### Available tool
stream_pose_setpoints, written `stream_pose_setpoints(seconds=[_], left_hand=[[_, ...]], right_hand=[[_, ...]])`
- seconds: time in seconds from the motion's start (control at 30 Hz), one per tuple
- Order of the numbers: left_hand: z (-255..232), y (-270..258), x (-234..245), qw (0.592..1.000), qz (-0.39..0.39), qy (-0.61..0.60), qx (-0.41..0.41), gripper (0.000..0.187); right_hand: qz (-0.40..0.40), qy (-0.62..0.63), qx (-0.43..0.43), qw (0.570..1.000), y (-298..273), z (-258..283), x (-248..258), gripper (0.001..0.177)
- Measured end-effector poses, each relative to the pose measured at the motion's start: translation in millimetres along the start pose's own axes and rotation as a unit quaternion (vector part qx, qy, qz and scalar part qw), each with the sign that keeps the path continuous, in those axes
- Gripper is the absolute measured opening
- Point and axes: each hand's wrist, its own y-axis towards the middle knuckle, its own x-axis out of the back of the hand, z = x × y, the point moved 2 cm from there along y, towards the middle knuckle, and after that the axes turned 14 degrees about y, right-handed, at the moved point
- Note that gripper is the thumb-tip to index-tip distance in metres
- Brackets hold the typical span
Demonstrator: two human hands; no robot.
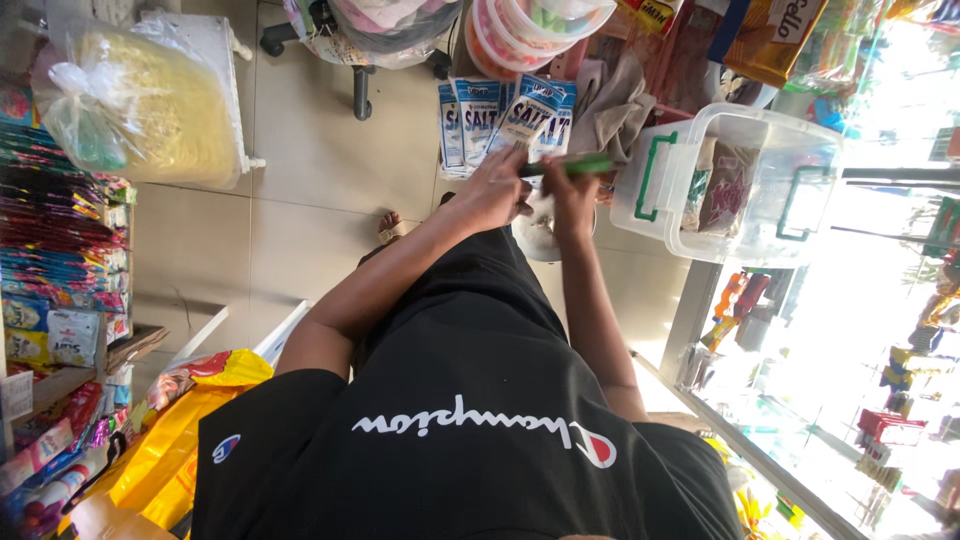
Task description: The person repeatedly wipes the surface of small salt packages with a cloth and a green marker-like tool, then places them into a yellow bag. The person handles multiple packages one at a time, wiping each before bagging.
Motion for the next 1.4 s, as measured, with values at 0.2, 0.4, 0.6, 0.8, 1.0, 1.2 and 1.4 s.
stream_pose_setpoints(seconds=[0.2,0.4,0.6,0.8,1.0,1.2,1.4], left_hand=[[30,6,-10,0.965,-0.184,-0.105,0.157,0.016],[55,25,-48,0.942,-0.137,-0.015,0.305,0.034],[44,30,-57,0.924,-0.090,-0.101,0.358,0.021],[15,14,-39,0.949,-0.215,-0.062,0.221,0.033],[27,-41,-44,0.830,-0.109,-0.434,0.334,0.030],[50,-30,-53,0.841,-0.249,-0.293,0.382,0.040],[47,-29,-45,0.896,-0.242,-0.043,0.369,0.074]], right_hand=[[-0.077,-0.289,0.024,0.954,119,21,60,0.041],[-0.139,-0.540,-0.036,0.829,149,14,54,0.064],[-0.021,-0.568,0.221,0.793,115,11,13,0.011],[0.150,-0.388,0.149,0.897,98,12,-8,0.022],[0.216,-0.076,-0.223,0.948,75,22,-17,0.028],[0.152,-0.029,0.049,0.987,73,28,-44,0.036],[0.089,-0.260,0.092,0.957,40,27,-35,0.025]])
